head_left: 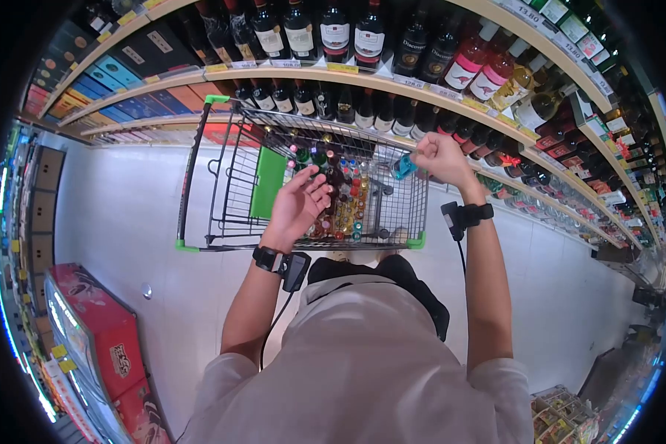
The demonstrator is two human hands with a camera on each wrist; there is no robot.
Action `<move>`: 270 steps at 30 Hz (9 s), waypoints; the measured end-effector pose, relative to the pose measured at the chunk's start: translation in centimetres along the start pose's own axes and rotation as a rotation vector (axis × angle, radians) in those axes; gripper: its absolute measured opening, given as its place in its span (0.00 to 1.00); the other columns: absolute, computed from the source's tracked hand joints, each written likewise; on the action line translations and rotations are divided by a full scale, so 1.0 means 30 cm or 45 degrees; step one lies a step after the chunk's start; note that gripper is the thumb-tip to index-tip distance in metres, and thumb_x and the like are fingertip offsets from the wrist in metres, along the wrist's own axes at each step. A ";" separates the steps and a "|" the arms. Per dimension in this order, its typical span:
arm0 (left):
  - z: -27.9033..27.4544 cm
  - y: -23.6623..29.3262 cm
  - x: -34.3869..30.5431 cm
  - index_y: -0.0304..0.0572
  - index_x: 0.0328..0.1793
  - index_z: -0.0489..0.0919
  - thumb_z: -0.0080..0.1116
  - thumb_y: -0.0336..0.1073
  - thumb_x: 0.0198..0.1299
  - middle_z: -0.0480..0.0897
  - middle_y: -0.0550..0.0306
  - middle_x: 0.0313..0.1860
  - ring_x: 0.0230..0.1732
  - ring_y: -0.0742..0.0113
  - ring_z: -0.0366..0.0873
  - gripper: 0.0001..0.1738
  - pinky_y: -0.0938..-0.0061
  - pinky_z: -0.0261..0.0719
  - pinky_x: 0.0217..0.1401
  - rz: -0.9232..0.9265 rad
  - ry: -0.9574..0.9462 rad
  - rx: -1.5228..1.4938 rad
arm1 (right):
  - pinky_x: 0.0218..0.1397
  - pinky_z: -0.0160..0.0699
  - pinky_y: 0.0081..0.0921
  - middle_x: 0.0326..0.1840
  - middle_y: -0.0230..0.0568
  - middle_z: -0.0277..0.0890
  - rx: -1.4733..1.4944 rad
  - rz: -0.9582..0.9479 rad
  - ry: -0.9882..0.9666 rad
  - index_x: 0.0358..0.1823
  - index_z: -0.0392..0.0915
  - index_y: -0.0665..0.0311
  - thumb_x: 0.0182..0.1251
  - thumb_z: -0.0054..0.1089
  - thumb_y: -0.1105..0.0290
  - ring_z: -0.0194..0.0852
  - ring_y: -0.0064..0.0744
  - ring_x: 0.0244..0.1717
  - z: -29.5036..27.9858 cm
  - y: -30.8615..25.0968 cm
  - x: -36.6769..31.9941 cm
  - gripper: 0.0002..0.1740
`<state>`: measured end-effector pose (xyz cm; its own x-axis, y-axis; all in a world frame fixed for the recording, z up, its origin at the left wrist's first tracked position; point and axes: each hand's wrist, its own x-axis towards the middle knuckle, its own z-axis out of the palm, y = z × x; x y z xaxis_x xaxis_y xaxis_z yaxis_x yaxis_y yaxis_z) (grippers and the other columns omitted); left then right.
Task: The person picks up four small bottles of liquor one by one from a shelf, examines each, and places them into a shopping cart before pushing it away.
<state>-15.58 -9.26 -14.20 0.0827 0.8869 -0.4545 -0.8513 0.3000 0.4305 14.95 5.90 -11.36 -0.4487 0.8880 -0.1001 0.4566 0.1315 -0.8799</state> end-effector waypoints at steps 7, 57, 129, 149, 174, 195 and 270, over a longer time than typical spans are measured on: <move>-0.184 -0.009 -0.041 0.45 0.52 0.75 0.52 0.28 0.66 0.79 0.60 0.37 0.36 0.69 0.78 0.10 0.70 0.78 0.45 0.035 0.009 -0.128 | 0.38 0.80 0.29 0.28 0.43 0.82 -0.309 0.210 -0.075 0.34 0.79 0.69 0.48 0.72 0.69 0.83 0.34 0.32 0.169 0.272 0.006 0.14; -0.347 -0.016 -0.078 0.47 0.48 0.76 0.55 0.32 0.67 0.77 0.61 0.39 0.37 0.68 0.74 0.06 0.72 0.74 0.44 -0.109 0.618 -0.086 | 0.63 0.76 0.44 0.55 0.46 0.83 -0.837 0.636 -1.222 0.52 0.83 0.54 0.58 0.55 0.68 0.80 0.48 0.59 0.902 1.183 -0.072 0.20; -0.295 0.159 -0.081 0.46 0.44 0.75 0.51 0.22 0.56 0.79 0.61 0.31 0.28 0.68 0.75 0.11 0.72 0.73 0.34 0.182 0.099 -0.214 | 0.49 0.81 0.50 0.41 0.53 0.84 -0.709 0.204 0.210 0.47 0.82 0.56 0.67 0.55 0.68 0.83 0.57 0.44 0.191 0.306 -0.311 0.11; -0.436 0.274 -0.158 0.46 0.48 0.75 0.60 0.36 0.65 0.80 0.61 0.38 0.33 0.71 0.77 0.08 0.77 0.77 0.36 0.492 0.395 -0.105 | 0.46 0.82 0.44 0.35 0.55 0.84 -0.578 0.202 0.255 0.47 0.82 0.62 0.64 0.57 0.71 0.84 0.55 0.39 0.189 0.334 -0.379 0.12; -1.009 0.592 -0.248 0.49 0.75 0.67 0.60 0.44 0.62 0.70 0.49 0.73 0.70 0.47 0.71 0.35 0.43 0.63 0.73 0.328 1.550 2.146 | 0.53 0.82 0.41 0.41 0.52 0.86 -0.625 0.432 -0.079 0.45 0.85 0.62 0.61 0.59 0.63 0.85 0.53 0.44 0.333 0.617 -0.420 0.15; -1.183 0.566 -0.255 0.40 0.80 0.57 0.51 0.26 0.49 0.62 0.41 0.77 0.76 0.38 0.59 0.45 0.29 0.52 0.74 0.583 1.279 2.426 | 0.53 0.81 0.47 0.50 0.56 0.83 -0.737 0.565 -0.548 0.51 0.82 0.65 0.55 0.56 0.60 0.83 0.54 0.50 0.843 1.292 -0.423 0.24; -0.428 -0.143 -0.224 0.21 0.77 0.49 0.57 0.34 0.55 0.68 0.29 0.68 0.55 0.36 0.80 0.46 0.56 0.82 0.57 -0.039 1.056 3.001 | 0.63 0.78 0.36 0.49 0.58 0.84 -0.323 0.681 0.214 0.45 0.87 0.64 0.49 0.60 0.65 0.82 0.54 0.55 0.117 1.280 -1.149 0.21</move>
<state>-19.14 -21.01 -23.00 -0.5212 0.8005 -0.2959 0.8489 0.5219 -0.0833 45.24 -21.21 -43.33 0.0110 0.9146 -0.4042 0.7628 -0.2691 -0.5881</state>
